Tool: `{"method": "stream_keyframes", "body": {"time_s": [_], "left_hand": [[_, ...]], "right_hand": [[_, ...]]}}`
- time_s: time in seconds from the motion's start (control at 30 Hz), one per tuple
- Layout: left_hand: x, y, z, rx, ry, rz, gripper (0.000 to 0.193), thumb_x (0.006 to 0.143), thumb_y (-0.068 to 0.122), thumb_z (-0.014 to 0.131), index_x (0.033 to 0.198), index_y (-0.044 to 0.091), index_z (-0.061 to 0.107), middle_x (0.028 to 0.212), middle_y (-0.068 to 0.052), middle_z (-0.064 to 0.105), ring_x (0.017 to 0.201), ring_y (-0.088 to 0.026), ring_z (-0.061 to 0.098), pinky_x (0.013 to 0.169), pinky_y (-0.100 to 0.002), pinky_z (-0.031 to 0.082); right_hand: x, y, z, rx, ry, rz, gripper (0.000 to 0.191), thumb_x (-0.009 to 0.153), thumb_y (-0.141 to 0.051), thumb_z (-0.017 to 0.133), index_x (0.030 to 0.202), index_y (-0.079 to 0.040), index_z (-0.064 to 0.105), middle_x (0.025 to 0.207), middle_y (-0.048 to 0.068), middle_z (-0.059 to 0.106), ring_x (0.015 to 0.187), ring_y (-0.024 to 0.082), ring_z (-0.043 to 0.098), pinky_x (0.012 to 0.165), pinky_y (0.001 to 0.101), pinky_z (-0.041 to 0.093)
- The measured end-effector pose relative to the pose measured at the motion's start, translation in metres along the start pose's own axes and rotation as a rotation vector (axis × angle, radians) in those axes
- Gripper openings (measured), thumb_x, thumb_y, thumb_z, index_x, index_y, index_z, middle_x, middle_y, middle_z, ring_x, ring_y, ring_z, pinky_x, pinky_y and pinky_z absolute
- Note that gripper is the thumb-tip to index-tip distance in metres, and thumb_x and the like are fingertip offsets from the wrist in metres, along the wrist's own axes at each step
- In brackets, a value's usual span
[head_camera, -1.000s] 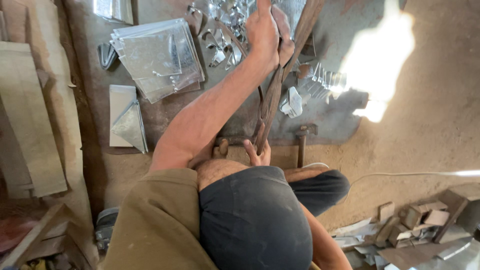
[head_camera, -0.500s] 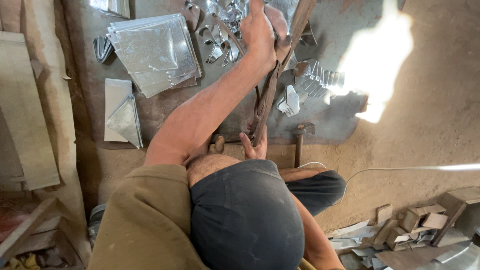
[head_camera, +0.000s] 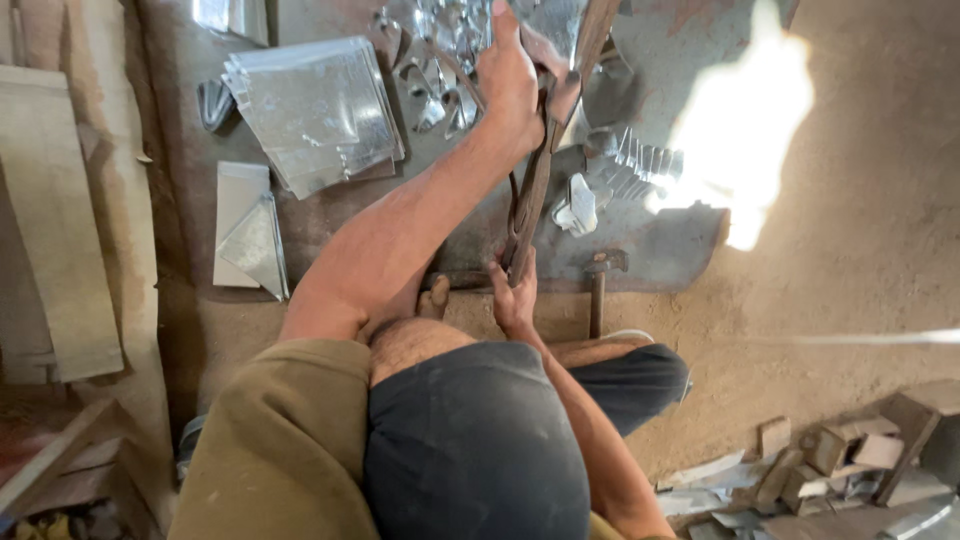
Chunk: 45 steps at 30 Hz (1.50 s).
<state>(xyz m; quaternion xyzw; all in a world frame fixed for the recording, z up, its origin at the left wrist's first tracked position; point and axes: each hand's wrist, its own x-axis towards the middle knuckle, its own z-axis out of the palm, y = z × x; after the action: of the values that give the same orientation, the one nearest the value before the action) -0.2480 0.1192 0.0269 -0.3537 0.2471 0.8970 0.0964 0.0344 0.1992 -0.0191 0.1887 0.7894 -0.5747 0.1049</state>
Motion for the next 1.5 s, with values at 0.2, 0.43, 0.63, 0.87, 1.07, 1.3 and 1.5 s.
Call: {"method": "stream_keyframes", "body": {"time_s": [0.2,0.43,0.63,0.87,1.07,1.3,1.5], "left_hand": [[0.022,-0.016,-0.036,0.229,-0.063,0.031,0.061,0.098,0.061,0.052,0.071,0.008,0.060,0.062,-0.003,0.057,0.051,-0.016,0.053,0.047,-0.033,0.044],[0.017,0.000,-0.048,0.241,-0.252,0.156,0.059,0.094,0.062,0.058,0.073,0.007,0.064,0.067,-0.002,0.062,0.060,-0.013,0.061,0.056,-0.031,0.058],[0.011,-0.008,-0.037,0.178,-0.143,0.138,0.058,0.097,0.061,0.056,0.069,0.010,0.057,0.063,-0.002,0.057,0.055,-0.013,0.058,0.051,-0.030,0.053],[0.002,-0.024,-0.025,0.044,-0.084,0.085,0.068,0.099,0.064,0.047,0.058,0.010,0.047,0.051,-0.005,0.050,0.043,-0.013,0.044,0.037,-0.031,0.041],[-0.008,-0.021,-0.021,0.004,-0.081,0.005,0.071,0.096,0.067,0.045,0.057,0.007,0.046,0.051,-0.004,0.046,0.041,-0.017,0.045,0.034,-0.036,0.047],[0.003,-0.014,-0.037,0.162,-0.217,0.137,0.068,0.098,0.067,0.049,0.064,0.007,0.054,0.062,-0.006,0.055,0.055,-0.015,0.054,0.050,-0.028,0.047],[-0.003,-0.013,-0.067,0.239,-0.361,0.162,0.056,0.099,0.061,0.055,0.076,0.010,0.060,0.068,-0.001,0.059,0.061,-0.011,0.055,0.056,-0.026,0.047]], "right_hand": [[-0.022,-0.023,-0.014,0.166,-0.097,0.153,0.068,0.103,-0.020,0.056,0.160,-0.001,0.024,0.160,0.014,0.036,0.149,0.024,0.033,0.119,0.0366,0.029],[-0.019,-0.031,-0.004,0.176,-0.078,0.149,0.070,0.102,-0.024,0.062,0.159,0.003,0.031,0.157,0.016,0.045,0.146,0.024,0.040,0.119,0.0365,0.032],[-0.008,-0.022,-0.003,0.169,-0.093,0.113,0.074,0.099,-0.023,0.066,0.159,0.003,0.032,0.150,0.015,0.047,0.133,0.021,0.044,0.111,0.0360,0.037],[-0.005,0.002,-0.003,0.149,-0.094,0.021,0.061,0.094,-0.015,0.066,0.148,-0.002,0.041,0.126,0.008,0.052,0.115,0.019,0.049,0.104,0.0378,0.041],[-0.001,0.017,-0.004,0.192,-0.081,0.050,0.062,0.082,-0.005,0.060,0.142,-0.004,0.044,0.114,0.005,0.047,0.104,0.018,0.046,0.094,0.0358,0.045],[-0.007,0.006,-0.011,0.130,-0.090,0.011,0.060,0.085,-0.003,0.061,0.143,0.000,0.046,0.127,0.011,0.051,0.120,0.022,0.050,0.105,0.0369,0.043],[-0.027,-0.020,-0.012,0.278,-0.103,0.171,0.079,0.094,-0.018,0.067,0.160,-0.002,0.027,0.157,0.016,0.042,0.146,0.027,0.039,0.119,0.0380,0.032]]}}
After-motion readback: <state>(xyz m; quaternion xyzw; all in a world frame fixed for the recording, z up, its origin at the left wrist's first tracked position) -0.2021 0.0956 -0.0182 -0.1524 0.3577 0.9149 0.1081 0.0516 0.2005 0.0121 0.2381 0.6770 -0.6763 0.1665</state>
